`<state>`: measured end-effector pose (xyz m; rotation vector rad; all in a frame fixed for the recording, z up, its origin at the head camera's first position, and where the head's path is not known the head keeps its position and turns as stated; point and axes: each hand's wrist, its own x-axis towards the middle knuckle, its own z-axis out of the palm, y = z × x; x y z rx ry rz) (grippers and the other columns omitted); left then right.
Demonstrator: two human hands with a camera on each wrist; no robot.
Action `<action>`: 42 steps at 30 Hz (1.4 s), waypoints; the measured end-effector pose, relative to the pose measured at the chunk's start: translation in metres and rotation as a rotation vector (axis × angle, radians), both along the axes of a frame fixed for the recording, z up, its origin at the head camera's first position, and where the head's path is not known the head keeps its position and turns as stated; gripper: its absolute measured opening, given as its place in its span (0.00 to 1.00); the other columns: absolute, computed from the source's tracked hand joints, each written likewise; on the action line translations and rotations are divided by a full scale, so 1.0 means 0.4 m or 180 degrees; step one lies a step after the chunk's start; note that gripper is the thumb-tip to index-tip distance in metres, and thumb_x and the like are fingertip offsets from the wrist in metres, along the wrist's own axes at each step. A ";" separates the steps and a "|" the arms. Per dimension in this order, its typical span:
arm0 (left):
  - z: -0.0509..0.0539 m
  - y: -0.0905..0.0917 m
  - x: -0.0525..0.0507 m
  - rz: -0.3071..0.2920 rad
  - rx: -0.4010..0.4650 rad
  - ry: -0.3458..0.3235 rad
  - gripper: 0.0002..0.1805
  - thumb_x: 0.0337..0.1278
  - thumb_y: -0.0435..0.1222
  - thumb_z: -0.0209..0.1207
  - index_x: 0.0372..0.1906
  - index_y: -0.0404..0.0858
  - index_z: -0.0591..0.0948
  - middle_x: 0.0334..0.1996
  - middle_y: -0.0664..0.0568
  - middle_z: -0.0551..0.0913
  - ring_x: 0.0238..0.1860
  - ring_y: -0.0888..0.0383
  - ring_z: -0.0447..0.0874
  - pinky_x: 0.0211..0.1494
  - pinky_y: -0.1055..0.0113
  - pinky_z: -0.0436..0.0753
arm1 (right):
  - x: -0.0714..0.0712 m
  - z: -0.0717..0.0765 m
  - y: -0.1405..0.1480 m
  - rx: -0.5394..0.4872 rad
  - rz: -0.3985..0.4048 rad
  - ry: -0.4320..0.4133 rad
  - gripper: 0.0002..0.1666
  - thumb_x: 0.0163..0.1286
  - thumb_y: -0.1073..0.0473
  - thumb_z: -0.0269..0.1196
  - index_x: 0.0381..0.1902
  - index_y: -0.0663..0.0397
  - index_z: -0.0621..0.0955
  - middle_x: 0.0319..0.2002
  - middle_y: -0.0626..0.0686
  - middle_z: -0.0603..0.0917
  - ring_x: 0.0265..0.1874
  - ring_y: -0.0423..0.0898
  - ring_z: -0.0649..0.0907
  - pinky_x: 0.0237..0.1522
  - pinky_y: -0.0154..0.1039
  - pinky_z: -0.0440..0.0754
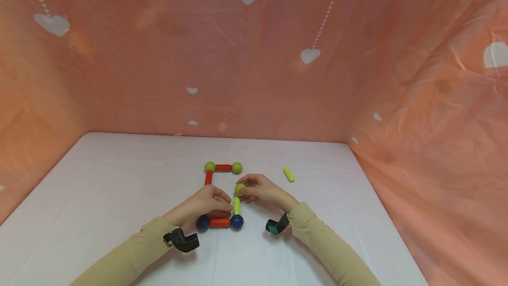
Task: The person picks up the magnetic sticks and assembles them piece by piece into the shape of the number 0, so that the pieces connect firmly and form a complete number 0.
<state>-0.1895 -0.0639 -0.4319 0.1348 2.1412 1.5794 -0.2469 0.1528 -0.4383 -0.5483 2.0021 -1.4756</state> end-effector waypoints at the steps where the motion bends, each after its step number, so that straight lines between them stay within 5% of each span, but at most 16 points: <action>1: -0.001 0.000 0.000 -0.0009 -0.0002 -0.0013 0.19 0.50 0.35 0.69 0.44 0.27 0.80 0.30 0.47 0.86 0.33 0.56 0.85 0.41 0.63 0.84 | 0.002 0.001 -0.001 -0.0024 0.0007 -0.0003 0.22 0.69 0.60 0.60 0.57 0.65 0.74 0.48 0.57 0.80 0.42 0.48 0.82 0.44 0.44 0.83; 9: -0.001 0.002 0.005 0.0043 0.0166 -0.0079 0.21 0.50 0.33 0.67 0.48 0.25 0.78 0.35 0.46 0.86 0.38 0.56 0.84 0.49 0.60 0.81 | 0.005 -0.001 -0.007 -0.0178 -0.0019 -0.0112 0.25 0.68 0.62 0.58 0.60 0.70 0.70 0.47 0.57 0.79 0.40 0.46 0.81 0.44 0.42 0.83; 17: -0.007 0.008 0.005 0.0279 0.0375 -0.0217 0.21 0.50 0.32 0.68 0.48 0.25 0.77 0.34 0.45 0.86 0.35 0.55 0.86 0.43 0.62 0.84 | 0.006 0.000 -0.015 -0.0293 -0.0053 -0.0254 0.26 0.70 0.62 0.58 0.61 0.70 0.69 0.48 0.57 0.79 0.40 0.45 0.81 0.46 0.42 0.82; 29: -0.006 0.006 0.006 0.0333 0.0463 -0.0270 0.19 0.51 0.30 0.67 0.47 0.24 0.77 0.34 0.43 0.86 0.35 0.53 0.87 0.41 0.62 0.85 | 0.008 -0.004 -0.027 -0.0222 -0.0081 -0.0295 0.25 0.69 0.62 0.59 0.61 0.69 0.69 0.47 0.57 0.81 0.40 0.45 0.82 0.45 0.41 0.83; 42: 0.024 -0.090 0.011 0.0415 0.0538 -0.0196 0.24 0.57 0.39 0.65 0.53 0.29 0.75 0.40 0.43 0.83 0.36 0.52 0.82 0.45 0.62 0.82 | 0.004 -0.006 -0.029 0.0072 -0.0145 0.0028 0.24 0.68 0.57 0.61 0.57 0.66 0.74 0.44 0.54 0.82 0.34 0.44 0.79 0.33 0.33 0.78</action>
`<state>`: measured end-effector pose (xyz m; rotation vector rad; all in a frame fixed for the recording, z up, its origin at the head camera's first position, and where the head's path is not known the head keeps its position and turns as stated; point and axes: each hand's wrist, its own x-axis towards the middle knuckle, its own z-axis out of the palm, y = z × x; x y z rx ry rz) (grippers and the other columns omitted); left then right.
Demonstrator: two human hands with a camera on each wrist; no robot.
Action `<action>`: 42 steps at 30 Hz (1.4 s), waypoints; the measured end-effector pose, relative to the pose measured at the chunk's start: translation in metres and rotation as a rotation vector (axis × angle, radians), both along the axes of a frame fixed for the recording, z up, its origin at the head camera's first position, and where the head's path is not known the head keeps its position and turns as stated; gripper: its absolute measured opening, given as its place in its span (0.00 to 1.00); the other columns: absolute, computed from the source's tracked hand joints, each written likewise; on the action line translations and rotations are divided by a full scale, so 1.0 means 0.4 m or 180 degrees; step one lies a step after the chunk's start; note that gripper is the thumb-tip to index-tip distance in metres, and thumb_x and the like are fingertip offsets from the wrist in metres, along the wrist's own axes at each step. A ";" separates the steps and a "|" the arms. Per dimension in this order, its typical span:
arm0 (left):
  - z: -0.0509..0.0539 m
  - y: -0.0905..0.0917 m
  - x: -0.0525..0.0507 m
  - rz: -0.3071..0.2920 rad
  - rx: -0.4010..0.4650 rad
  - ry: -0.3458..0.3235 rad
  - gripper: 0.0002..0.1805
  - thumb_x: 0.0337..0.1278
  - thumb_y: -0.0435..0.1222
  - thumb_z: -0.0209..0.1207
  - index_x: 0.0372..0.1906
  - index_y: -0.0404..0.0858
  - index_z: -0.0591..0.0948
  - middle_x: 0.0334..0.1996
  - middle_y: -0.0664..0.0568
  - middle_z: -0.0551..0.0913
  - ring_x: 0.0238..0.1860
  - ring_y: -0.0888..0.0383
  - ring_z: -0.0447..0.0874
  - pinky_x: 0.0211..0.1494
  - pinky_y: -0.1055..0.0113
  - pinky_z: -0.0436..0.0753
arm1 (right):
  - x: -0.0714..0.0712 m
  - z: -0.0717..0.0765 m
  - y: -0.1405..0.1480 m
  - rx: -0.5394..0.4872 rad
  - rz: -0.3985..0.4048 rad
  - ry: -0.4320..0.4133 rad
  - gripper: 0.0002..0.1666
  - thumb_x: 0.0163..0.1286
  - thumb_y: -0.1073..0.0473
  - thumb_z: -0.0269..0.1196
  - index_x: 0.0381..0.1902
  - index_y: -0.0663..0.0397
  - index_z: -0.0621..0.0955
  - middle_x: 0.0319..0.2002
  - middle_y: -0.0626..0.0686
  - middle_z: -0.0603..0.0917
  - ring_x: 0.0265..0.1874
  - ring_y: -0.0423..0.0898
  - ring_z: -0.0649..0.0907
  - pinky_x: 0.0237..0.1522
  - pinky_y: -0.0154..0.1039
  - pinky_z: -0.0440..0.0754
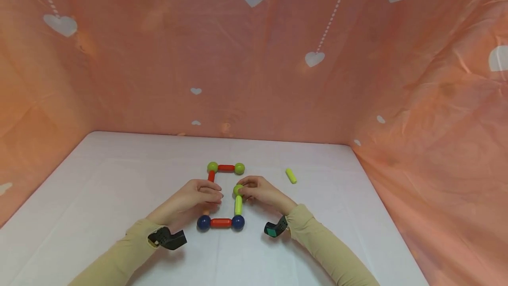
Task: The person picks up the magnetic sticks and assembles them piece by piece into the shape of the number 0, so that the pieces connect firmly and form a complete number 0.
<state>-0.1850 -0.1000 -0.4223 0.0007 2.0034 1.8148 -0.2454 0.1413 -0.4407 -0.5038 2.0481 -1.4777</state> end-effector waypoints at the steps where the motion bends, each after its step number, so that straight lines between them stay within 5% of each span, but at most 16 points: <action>1: 0.000 -0.007 -0.002 0.0020 -0.0024 0.0034 0.23 0.57 0.39 0.65 0.53 0.30 0.76 0.41 0.43 0.83 0.35 0.52 0.82 0.45 0.62 0.82 | 0.000 -0.001 0.000 0.0022 -0.0011 0.0017 0.24 0.68 0.57 0.61 0.57 0.66 0.74 0.44 0.54 0.82 0.33 0.44 0.79 0.33 0.33 0.78; 13: -0.025 -0.055 -0.033 0.0685 -0.0390 0.0316 0.17 0.53 0.34 0.67 0.46 0.31 0.79 0.33 0.46 0.84 0.32 0.55 0.83 0.39 0.65 0.84 | 0.013 -0.011 -0.004 0.0045 -0.0145 0.0083 0.20 0.68 0.58 0.62 0.53 0.64 0.77 0.40 0.53 0.82 0.33 0.45 0.79 0.32 0.33 0.75; 26: -0.052 -0.058 -0.047 0.0766 -0.0407 0.0255 0.15 0.51 0.30 0.68 0.43 0.30 0.78 0.34 0.44 0.83 0.32 0.55 0.83 0.38 0.65 0.85 | 0.017 -0.004 -0.002 0.0093 -0.0234 0.0395 0.21 0.67 0.58 0.62 0.53 0.66 0.77 0.41 0.55 0.83 0.32 0.46 0.81 0.31 0.34 0.77; 34: -0.053 -0.058 -0.054 0.0732 -0.0426 0.0255 0.16 0.51 0.31 0.68 0.44 0.30 0.78 0.34 0.44 0.83 0.33 0.55 0.84 0.39 0.64 0.85 | -0.055 0.078 0.113 0.0376 -0.0810 0.0858 0.23 0.69 0.57 0.61 0.57 0.67 0.74 0.47 0.62 0.81 0.40 0.55 0.83 0.29 0.40 0.81; 37: -0.053 -0.058 -0.055 0.0719 -0.0450 0.0275 0.16 0.51 0.31 0.68 0.44 0.29 0.78 0.34 0.44 0.83 0.33 0.55 0.84 0.39 0.64 0.85 | -0.091 0.095 0.176 0.0432 -0.0970 0.0778 0.25 0.70 0.58 0.60 0.59 0.67 0.72 0.49 0.66 0.80 0.43 0.60 0.81 0.34 0.41 0.80; 42: -0.056 -0.057 -0.057 0.0703 -0.0434 0.0269 0.16 0.51 0.31 0.68 0.43 0.30 0.78 0.34 0.44 0.83 0.33 0.55 0.84 0.39 0.64 0.85 | -0.131 0.094 0.264 0.0643 -0.1074 0.0600 0.26 0.71 0.59 0.57 0.60 0.71 0.70 0.47 0.66 0.81 0.41 0.53 0.82 0.43 0.41 0.80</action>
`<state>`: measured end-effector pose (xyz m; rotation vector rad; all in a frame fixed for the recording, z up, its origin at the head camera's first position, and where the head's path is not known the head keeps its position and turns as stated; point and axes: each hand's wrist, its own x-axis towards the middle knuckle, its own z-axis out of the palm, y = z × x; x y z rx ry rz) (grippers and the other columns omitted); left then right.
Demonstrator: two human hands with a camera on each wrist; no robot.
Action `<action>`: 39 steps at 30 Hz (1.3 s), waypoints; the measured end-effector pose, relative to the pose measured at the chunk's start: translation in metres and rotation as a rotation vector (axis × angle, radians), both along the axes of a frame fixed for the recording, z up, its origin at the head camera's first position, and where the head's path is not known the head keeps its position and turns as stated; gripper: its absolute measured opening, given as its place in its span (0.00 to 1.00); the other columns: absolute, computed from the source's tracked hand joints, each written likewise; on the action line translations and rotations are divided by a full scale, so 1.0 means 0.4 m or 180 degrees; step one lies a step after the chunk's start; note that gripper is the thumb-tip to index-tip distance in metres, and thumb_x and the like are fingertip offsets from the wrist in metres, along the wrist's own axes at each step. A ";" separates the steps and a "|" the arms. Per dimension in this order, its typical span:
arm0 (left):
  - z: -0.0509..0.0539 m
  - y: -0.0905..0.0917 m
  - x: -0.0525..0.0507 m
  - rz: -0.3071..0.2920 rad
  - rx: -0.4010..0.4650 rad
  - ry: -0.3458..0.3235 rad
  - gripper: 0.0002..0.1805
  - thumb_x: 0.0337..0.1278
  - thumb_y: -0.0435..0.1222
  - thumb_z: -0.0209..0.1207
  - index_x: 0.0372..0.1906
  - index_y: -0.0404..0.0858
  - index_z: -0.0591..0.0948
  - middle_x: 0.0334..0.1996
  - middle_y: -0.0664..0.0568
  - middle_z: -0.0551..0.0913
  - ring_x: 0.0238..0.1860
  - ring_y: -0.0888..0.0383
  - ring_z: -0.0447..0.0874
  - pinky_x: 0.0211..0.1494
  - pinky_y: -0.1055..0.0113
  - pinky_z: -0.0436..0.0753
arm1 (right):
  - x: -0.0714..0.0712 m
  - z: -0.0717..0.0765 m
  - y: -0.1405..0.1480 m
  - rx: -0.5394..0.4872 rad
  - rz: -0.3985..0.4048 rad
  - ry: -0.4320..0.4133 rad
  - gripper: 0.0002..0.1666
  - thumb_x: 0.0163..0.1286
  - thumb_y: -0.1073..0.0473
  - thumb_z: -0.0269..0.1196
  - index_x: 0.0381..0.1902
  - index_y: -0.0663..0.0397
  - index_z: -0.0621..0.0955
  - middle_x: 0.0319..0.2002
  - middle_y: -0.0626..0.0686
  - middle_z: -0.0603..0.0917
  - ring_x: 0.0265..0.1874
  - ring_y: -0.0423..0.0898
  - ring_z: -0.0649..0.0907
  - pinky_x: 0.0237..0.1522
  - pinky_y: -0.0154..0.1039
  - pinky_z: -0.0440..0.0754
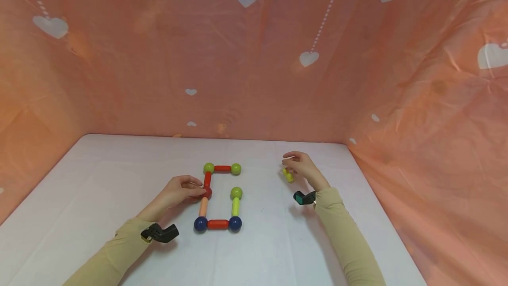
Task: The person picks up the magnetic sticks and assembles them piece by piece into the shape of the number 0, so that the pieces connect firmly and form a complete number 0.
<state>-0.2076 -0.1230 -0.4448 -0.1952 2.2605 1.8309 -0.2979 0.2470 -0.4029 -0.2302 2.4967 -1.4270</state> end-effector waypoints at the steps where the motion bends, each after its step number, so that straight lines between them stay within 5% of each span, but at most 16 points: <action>1: 0.000 0.000 0.000 -0.0004 -0.0004 0.0002 0.16 0.51 0.31 0.68 0.43 0.30 0.78 0.34 0.44 0.83 0.33 0.55 0.84 0.39 0.64 0.85 | -0.004 -0.003 0.011 0.0034 -0.0012 -0.0032 0.26 0.70 0.59 0.58 0.60 0.71 0.70 0.46 0.65 0.81 0.39 0.51 0.82 0.41 0.40 0.81; 7: 0.002 -0.001 0.001 -0.0027 -0.0053 0.0001 0.15 0.52 0.32 0.68 0.43 0.30 0.78 0.33 0.45 0.83 0.33 0.55 0.84 0.39 0.63 0.85 | -0.012 -0.023 0.030 0.0338 0.0008 -0.0133 0.25 0.67 0.60 0.61 0.56 0.71 0.72 0.41 0.61 0.82 0.30 0.44 0.80 0.32 0.34 0.78; 15: -0.001 -0.001 -0.002 -0.0017 -0.0062 -0.0057 0.16 0.52 0.33 0.68 0.44 0.31 0.79 0.34 0.45 0.83 0.33 0.56 0.83 0.39 0.64 0.85 | -0.022 -0.050 0.013 0.0639 0.0043 0.0065 0.21 0.60 0.64 0.66 0.49 0.69 0.77 0.37 0.59 0.81 0.27 0.43 0.78 0.27 0.33 0.77; 25: -0.007 -0.003 -0.001 -0.0064 0.0094 0.0028 0.13 0.52 0.31 0.67 0.41 0.29 0.78 0.33 0.44 0.83 0.34 0.55 0.84 0.39 0.64 0.85 | 0.000 -0.032 -0.019 0.1086 -0.0106 0.0254 0.16 0.58 0.66 0.66 0.43 0.69 0.81 0.35 0.59 0.80 0.30 0.47 0.78 0.28 0.34 0.80; 39: -0.002 0.004 -0.001 -0.0094 0.0150 0.0000 0.14 0.53 0.30 0.67 0.42 0.28 0.78 0.34 0.43 0.83 0.34 0.54 0.85 0.40 0.62 0.85 | 0.036 -0.039 -0.151 -0.0345 0.0202 -0.0320 0.23 0.65 0.62 0.62 0.56 0.67 0.75 0.40 0.56 0.82 0.34 0.44 0.81 0.40 0.38 0.82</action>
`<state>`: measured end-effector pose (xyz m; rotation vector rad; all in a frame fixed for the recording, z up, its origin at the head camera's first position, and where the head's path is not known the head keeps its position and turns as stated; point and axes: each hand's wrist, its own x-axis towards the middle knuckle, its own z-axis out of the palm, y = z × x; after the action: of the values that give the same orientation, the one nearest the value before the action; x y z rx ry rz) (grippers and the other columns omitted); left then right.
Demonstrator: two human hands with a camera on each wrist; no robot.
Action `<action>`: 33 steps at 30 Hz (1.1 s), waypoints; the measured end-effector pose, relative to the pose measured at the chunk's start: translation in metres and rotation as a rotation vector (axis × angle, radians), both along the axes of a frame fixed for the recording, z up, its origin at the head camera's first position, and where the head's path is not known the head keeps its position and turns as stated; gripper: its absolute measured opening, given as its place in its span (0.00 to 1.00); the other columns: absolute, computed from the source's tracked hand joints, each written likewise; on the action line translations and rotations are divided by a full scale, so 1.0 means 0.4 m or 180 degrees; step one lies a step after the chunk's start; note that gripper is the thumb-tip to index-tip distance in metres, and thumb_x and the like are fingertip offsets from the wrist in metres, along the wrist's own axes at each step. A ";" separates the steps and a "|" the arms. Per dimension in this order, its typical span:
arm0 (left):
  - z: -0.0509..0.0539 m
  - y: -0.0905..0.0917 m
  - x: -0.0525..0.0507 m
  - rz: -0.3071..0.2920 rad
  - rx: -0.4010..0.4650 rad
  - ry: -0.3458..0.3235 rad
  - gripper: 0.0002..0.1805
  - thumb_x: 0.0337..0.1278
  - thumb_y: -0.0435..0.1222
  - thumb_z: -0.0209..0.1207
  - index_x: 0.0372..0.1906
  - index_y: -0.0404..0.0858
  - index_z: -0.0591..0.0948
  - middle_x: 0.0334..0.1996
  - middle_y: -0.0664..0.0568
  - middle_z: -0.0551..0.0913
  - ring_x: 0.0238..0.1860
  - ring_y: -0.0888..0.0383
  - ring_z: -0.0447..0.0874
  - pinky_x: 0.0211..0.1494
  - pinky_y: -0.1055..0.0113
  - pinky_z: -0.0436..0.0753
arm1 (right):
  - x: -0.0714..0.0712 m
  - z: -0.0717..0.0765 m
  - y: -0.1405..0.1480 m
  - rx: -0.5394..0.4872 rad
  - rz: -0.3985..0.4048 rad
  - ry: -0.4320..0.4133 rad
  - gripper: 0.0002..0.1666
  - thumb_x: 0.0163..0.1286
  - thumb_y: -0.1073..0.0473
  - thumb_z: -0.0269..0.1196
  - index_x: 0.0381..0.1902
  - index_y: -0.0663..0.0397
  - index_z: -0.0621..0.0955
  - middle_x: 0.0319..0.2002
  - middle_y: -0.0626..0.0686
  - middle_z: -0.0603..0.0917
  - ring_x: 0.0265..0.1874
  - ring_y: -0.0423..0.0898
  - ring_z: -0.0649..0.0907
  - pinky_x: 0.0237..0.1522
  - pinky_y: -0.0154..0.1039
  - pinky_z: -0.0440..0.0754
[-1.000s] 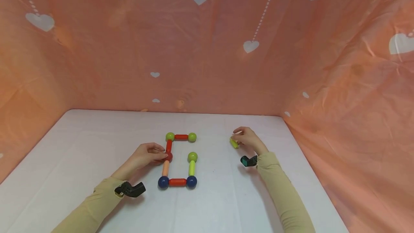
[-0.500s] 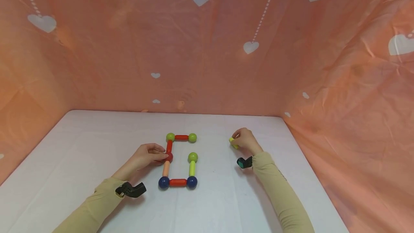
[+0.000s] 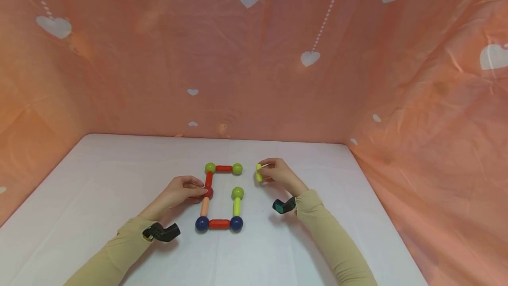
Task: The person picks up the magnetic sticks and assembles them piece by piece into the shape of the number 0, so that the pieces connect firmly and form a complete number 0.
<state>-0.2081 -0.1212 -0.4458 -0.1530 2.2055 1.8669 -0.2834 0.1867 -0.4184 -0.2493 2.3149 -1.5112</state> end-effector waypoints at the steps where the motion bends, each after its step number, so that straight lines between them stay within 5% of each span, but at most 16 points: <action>1: 0.000 0.000 0.000 -0.0006 0.0002 -0.0002 0.14 0.53 0.31 0.67 0.42 0.28 0.78 0.35 0.43 0.83 0.35 0.54 0.85 0.40 0.62 0.85 | 0.005 -0.004 -0.012 -0.0090 -0.0012 -0.0043 0.23 0.65 0.62 0.63 0.56 0.66 0.75 0.39 0.55 0.83 0.34 0.44 0.80 0.40 0.37 0.82; 6: 0.001 0.000 0.002 -0.0017 0.0001 -0.0014 0.13 0.53 0.30 0.66 0.42 0.28 0.78 0.34 0.43 0.83 0.34 0.54 0.85 0.40 0.63 0.85 | 0.023 -0.016 -0.056 -0.0337 -0.0016 -0.0192 0.23 0.64 0.62 0.63 0.55 0.67 0.75 0.36 0.54 0.83 0.32 0.44 0.79 0.37 0.36 0.81; 21: 0.001 0.000 0.002 -0.0044 -0.0021 0.0041 0.14 0.53 0.31 0.66 0.42 0.28 0.78 0.34 0.43 0.83 0.34 0.54 0.85 0.39 0.62 0.85 | 0.039 -0.023 -0.123 -0.0287 0.0125 -0.0273 0.23 0.65 0.62 0.63 0.55 0.71 0.74 0.35 0.56 0.83 0.30 0.44 0.79 0.37 0.36 0.82; 33: 0.003 0.002 0.002 -0.0002 -0.0027 0.0049 0.14 0.53 0.30 0.67 0.43 0.27 0.78 0.34 0.43 0.83 0.34 0.54 0.85 0.39 0.62 0.85 | 0.048 -0.027 -0.154 -0.0214 -0.0147 -0.0269 0.18 0.60 0.65 0.67 0.45 0.70 0.76 0.29 0.55 0.84 0.28 0.45 0.83 0.34 0.37 0.84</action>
<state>-0.2071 -0.1204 -0.4447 -0.1399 2.2236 1.8650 -0.2641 0.1250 -0.4293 -0.1474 2.2214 -1.5922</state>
